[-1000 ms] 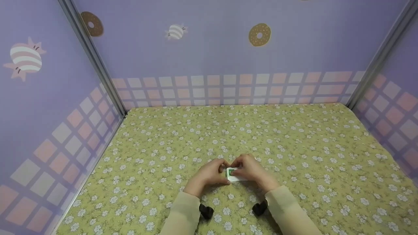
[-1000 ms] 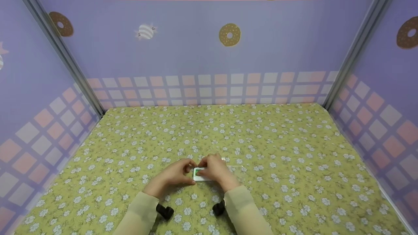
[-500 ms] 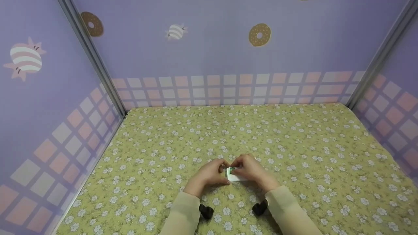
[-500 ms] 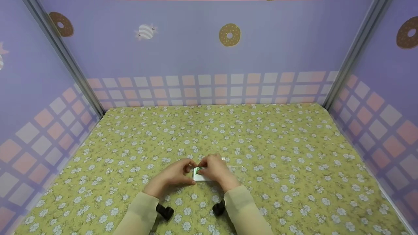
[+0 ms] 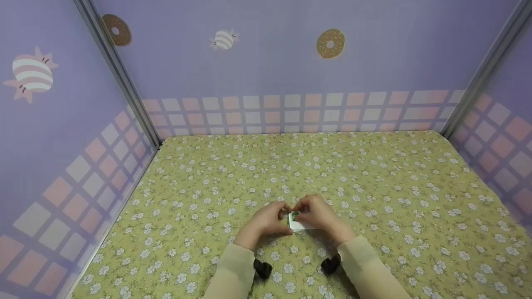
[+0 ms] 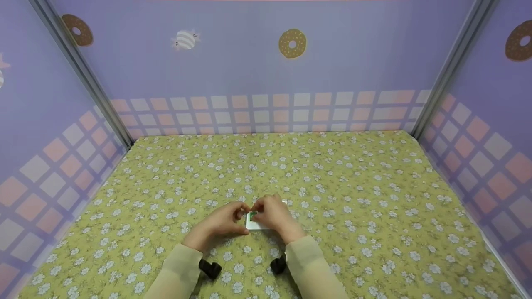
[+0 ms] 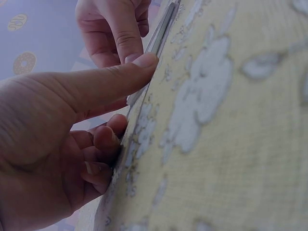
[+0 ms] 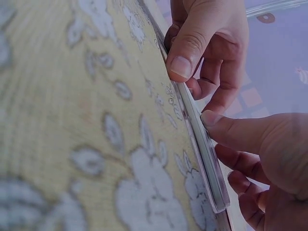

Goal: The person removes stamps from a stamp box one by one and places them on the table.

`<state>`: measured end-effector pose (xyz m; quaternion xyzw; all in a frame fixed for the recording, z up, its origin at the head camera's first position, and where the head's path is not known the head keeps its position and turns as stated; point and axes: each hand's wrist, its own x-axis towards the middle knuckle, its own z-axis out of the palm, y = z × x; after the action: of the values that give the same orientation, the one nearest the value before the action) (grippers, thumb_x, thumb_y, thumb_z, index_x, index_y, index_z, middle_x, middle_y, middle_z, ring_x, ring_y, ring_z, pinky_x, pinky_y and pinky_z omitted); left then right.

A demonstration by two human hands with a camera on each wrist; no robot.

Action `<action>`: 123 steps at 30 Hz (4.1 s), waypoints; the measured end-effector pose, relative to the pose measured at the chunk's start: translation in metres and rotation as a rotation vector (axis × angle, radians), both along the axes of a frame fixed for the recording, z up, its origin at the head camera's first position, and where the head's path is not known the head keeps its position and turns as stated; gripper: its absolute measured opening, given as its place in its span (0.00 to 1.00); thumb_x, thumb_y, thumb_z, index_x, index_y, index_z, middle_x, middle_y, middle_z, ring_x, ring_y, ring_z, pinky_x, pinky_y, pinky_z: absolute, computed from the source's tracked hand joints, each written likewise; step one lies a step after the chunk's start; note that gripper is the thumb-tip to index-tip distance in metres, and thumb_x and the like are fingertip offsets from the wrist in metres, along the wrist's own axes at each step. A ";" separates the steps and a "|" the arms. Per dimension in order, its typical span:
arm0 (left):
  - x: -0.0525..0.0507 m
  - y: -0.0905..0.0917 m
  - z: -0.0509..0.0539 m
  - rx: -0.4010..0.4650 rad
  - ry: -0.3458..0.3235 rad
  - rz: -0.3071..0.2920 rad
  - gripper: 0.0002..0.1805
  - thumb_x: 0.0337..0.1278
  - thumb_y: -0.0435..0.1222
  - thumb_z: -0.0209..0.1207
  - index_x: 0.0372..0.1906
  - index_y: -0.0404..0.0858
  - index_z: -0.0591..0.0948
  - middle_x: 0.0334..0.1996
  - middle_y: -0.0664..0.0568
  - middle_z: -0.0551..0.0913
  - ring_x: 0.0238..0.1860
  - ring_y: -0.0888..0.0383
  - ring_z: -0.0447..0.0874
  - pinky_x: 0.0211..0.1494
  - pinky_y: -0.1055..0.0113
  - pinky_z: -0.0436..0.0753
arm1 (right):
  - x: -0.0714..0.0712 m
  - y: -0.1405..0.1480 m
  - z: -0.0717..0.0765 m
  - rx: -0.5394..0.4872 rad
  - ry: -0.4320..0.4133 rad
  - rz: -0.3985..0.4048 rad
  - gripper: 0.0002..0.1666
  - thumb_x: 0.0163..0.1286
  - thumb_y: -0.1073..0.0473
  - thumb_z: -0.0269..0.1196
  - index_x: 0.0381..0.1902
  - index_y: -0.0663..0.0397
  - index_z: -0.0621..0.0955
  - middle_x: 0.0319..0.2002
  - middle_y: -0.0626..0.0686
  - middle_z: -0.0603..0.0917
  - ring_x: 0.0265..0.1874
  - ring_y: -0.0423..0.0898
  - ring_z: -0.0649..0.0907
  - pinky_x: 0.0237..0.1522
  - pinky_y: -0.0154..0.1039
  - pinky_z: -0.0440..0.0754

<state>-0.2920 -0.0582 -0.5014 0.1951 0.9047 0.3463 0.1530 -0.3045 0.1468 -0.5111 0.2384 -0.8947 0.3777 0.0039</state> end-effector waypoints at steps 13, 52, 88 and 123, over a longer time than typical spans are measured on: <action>0.001 0.000 0.001 -0.008 -0.011 0.010 0.29 0.50 0.42 0.78 0.58 0.46 0.80 0.41 0.54 0.76 0.40 0.56 0.73 0.45 0.58 0.74 | 0.000 0.001 0.000 -0.026 -0.064 -0.004 0.06 0.63 0.68 0.69 0.35 0.53 0.89 0.31 0.51 0.88 0.28 0.39 0.79 0.34 0.34 0.76; 0.003 0.001 0.002 0.010 -0.023 0.019 0.31 0.49 0.41 0.78 0.59 0.46 0.80 0.42 0.54 0.77 0.42 0.55 0.74 0.46 0.57 0.75 | -0.003 0.011 0.011 -0.102 -0.263 -0.075 0.05 0.72 0.66 0.65 0.40 0.56 0.88 0.40 0.54 0.89 0.38 0.44 0.85 0.44 0.42 0.83; 0.003 0.000 0.001 0.022 -0.026 0.018 0.30 0.49 0.41 0.78 0.58 0.45 0.80 0.40 0.53 0.75 0.38 0.56 0.70 0.43 0.59 0.71 | -0.034 0.020 0.009 -0.007 -0.221 -0.094 0.04 0.71 0.65 0.66 0.38 0.56 0.89 0.34 0.53 0.89 0.30 0.41 0.81 0.34 0.36 0.77; 0.002 0.000 0.002 0.002 -0.014 0.022 0.29 0.48 0.42 0.78 0.57 0.47 0.80 0.39 0.55 0.76 0.38 0.57 0.72 0.44 0.59 0.73 | -0.035 0.014 0.009 0.134 -0.169 -0.149 0.02 0.69 0.63 0.68 0.35 0.54 0.88 0.33 0.50 0.88 0.32 0.43 0.83 0.38 0.42 0.81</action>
<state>-0.2896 -0.0578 -0.4994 0.1828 0.9054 0.3502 0.1555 -0.3392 0.1610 -0.5025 0.1384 -0.9303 0.3345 -0.0592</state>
